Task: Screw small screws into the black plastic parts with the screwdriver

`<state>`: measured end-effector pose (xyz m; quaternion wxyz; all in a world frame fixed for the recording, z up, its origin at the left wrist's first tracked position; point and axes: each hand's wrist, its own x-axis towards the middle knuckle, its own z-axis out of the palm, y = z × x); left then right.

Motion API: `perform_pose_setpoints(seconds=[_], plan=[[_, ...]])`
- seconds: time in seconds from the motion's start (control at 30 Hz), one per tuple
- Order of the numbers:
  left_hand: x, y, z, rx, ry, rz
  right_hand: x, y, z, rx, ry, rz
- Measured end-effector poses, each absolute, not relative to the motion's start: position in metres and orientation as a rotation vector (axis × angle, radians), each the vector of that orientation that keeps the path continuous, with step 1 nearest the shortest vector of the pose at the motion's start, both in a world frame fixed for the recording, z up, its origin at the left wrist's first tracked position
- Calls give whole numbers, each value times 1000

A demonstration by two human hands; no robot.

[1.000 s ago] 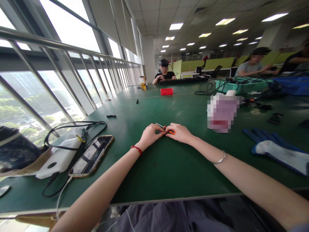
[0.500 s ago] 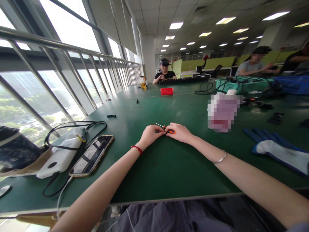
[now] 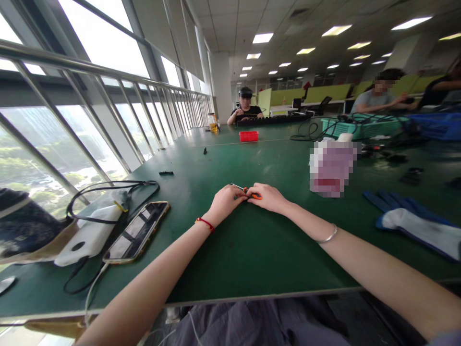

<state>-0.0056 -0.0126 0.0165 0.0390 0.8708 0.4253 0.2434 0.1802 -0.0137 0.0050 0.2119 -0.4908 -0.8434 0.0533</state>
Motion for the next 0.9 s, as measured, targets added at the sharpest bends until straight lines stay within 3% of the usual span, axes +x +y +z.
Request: perform_pose_setpoints(seconds=[0.4, 0.9], plan=[[-5, -13, 17, 3044, 1237, 601, 179, -18, 8, -1413, -2321, 126], [-8, -13, 21, 3037, 1109, 615, 179, -17, 6, -1409, -2299, 125]])
